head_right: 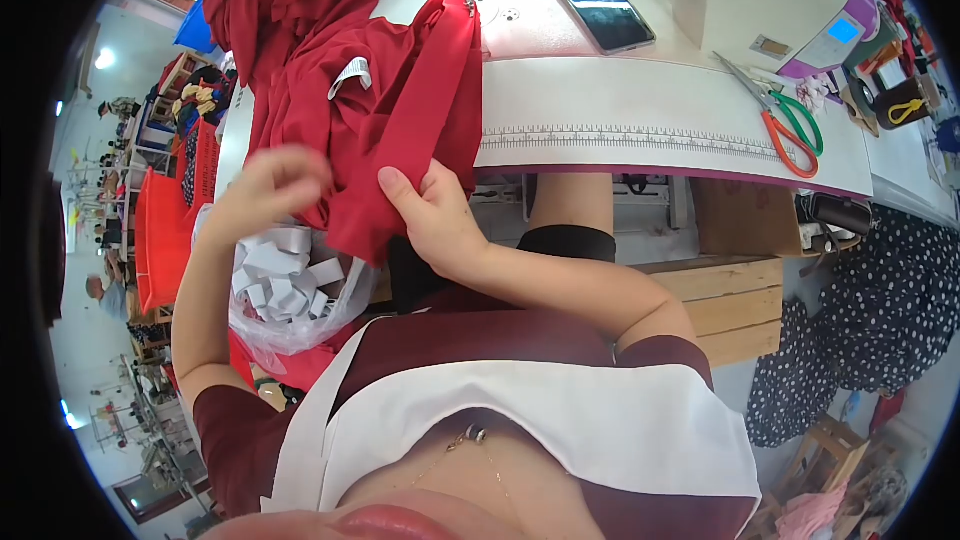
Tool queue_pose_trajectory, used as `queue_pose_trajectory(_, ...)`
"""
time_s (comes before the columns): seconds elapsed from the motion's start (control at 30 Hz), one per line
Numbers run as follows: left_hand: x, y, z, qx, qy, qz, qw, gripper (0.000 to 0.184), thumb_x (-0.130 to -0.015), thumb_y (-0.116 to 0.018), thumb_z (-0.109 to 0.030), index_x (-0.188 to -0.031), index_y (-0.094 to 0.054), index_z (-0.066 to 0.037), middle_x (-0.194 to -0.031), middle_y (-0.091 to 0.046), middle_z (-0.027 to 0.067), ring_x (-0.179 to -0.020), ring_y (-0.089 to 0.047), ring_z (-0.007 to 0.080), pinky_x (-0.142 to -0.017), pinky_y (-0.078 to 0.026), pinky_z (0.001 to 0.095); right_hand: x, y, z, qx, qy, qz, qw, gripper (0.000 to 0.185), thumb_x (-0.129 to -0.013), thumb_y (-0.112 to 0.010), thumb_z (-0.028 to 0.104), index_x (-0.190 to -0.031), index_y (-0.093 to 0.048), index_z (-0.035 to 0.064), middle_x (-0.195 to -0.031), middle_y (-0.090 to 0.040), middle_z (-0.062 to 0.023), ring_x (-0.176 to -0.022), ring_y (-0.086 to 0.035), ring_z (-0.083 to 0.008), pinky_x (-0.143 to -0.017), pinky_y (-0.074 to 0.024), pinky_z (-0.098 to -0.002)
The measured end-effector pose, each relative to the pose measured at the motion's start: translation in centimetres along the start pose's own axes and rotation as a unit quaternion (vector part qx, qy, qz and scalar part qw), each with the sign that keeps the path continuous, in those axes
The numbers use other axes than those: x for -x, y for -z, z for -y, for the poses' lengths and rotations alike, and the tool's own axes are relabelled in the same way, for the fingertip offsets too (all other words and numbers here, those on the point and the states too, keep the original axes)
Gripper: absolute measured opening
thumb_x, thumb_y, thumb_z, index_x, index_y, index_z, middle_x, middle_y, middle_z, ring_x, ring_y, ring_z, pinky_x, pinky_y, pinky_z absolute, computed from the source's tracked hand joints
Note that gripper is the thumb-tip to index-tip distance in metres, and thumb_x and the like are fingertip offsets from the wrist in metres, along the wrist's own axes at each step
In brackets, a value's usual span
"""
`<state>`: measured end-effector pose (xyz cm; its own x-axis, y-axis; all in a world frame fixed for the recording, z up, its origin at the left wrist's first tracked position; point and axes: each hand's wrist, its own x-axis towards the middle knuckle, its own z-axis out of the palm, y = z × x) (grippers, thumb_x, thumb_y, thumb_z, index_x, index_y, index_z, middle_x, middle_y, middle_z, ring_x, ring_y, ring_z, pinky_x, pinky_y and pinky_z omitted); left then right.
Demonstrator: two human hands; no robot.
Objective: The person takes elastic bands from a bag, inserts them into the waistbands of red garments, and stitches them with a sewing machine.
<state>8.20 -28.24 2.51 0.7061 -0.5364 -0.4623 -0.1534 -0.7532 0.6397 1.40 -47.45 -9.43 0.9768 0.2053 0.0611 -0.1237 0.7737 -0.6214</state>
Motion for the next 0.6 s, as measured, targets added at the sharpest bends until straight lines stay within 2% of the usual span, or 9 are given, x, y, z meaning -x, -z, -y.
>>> queue_pose_trajectory(0.03,-1.2,-0.2,-1.4,0.136,-0.034,-0.068,0.988,0.037,-0.083,-0.057,-0.015,-0.113,-0.05,0.005,-0.106,-0.059,0.011,-0.095,-0.056,0.0158,-0.08,-0.047,0.0284,-0.1,0.1,0.4,-0.004,0.014,0.011,1.0,0.026,-0.092,-0.049,0.02,-0.108,-0.049,0.001,-0.1,-0.059,-0.0067,-0.091,-0.058,-0.0139,-0.082,-0.0456,-0.029)
queue_pose_trajectory(0.07,-2.8,-0.6,-2.8,0.272,-0.066,-0.134,0.951,0.036,-0.084,-0.057,-0.014,-0.113,-0.049,0.004,-0.108,-0.058,0.0125,-0.096,-0.057,0.0185,-0.08,-0.048,0.0303,-0.1,0.2,0.7,-0.007,0.025,0.022,0.999,0.023,-0.091,-0.049,0.018,-0.106,-0.05,0.0007,-0.097,-0.06,-0.0067,-0.086,-0.059,-0.013,-0.078,-0.0474,-0.0271)
queue_pose_trajectory(0.13,-6.8,-1.4,-3.9,0.45,-0.036,-0.05,0.891,0.032,-0.083,-0.057,-0.012,-0.111,-0.049,0.003,-0.11,-0.056,0.014,-0.095,-0.058,0.0231,-0.08,-0.049,0.0338,-0.3,0.7,1.3,0.025,0.028,0.037,0.999,0.023,-0.092,-0.049,0.019,-0.106,-0.051,0.0007,-0.096,-0.06,-0.006,-0.085,-0.058,-0.0121,-0.077,-0.0471,-0.0263)
queue_pose_trajectory(0.23,-11.3,-3.5,-4.6,0.497,0.018,-0.055,0.866,0.028,-0.083,-0.058,-0.01,-0.108,-0.051,0.002,-0.103,-0.058,0.0115,-0.093,-0.059,0.0212,-0.079,-0.049,0.0335,-0.3,1.8,0.9,0.1,0.037,0.051,0.993,0.022,-0.092,-0.049,0.019,-0.104,-0.052,0.0005,-0.094,-0.06,-0.0042,-0.084,-0.056,-0.0097,-0.075,-0.0462,-0.0247)
queue_pose_trajectory(0.33,-11.6,-5.4,-4.5,0.494,0.083,-0.029,0.865,0.022,-0.081,-0.06,-0.01,-0.101,-0.056,-0.001,-0.093,-0.061,0.0076,-0.083,-0.06,0.0165,-0.073,-0.05,0.0307,0.5,2.6,1.3,0.187,0.046,0.062,0.979,0.021,-0.092,-0.048,0.019,-0.099,-0.053,-0.0004,-0.09,-0.06,-0.0015,-0.081,-0.054,-0.0065,-0.072,-0.0449,-0.0234)
queue_pose_trajectory(0.47,-11.3,-6.3,-3.3,0.516,0.112,0.005,0.849,0.021,-0.08,-0.062,-0.013,-0.097,-0.058,-0.002,-0.09,-0.062,0.0066,-0.079,-0.06,0.0159,-0.07,-0.051,0.03,0.8,3.6,2.5,0.245,-0.044,0.092,0.964,0.019,-0.091,-0.049,0.017,-0.099,-0.053,0.0003,-0.086,-0.061,-0.004,-0.077,-0.055,-0.0084,-0.07,-0.045,-0.0241)
queue_pose_trajectory(0.5,-11.1,-6.2,-3.5,0.51,0.112,0.004,0.853,0.021,-0.08,-0.064,-0.014,-0.097,-0.059,-0.002,-0.09,-0.062,0.0068,-0.08,-0.061,0.0156,-0.07,-0.051,0.03,0.2,4.3,3.7,0.431,-0.049,0.165,0.886,0.017,-0.089,-0.052,0.015,-0.098,-0.054,0.0014,-0.085,-0.061,-0.006,-0.076,-0.057,-0.012,-0.071,-0.0454,-0.026)
queue_pose_trajectory(0.53,-11.1,-6.2,-3.5,0.516,0.115,0.0,0.849,0.021,-0.08,-0.064,-0.014,-0.097,-0.059,-0.002,-0.09,-0.062,0.0068,-0.08,-0.061,0.0156,-0.07,-0.051,0.03,-0.5,4.9,5.1,0.598,-0.049,0.236,0.764,0.016,-0.086,-0.055,0.014,-0.097,-0.055,0.0024,-0.084,-0.061,-0.0081,-0.075,-0.059,-0.0155,-0.072,-0.0459,-0.0279)
queue_pose_trajectory(0.6,-11.2,-6.0,-3.3,0.517,0.088,0.023,0.851,0.022,-0.08,-0.064,-0.015,-0.097,-0.059,-0.002,-0.092,-0.062,0.0069,-0.082,-0.061,0.0154,-0.07,-0.051,0.0298,-2.6,5.8,9.0,0.675,0.058,0.159,0.718,0.014,-0.078,-0.06,0.011,-0.09,-0.058,0.0044,-0.083,-0.06,-0.0104,-0.077,-0.06,-0.0248,-0.072,-0.0469,-0.0339)
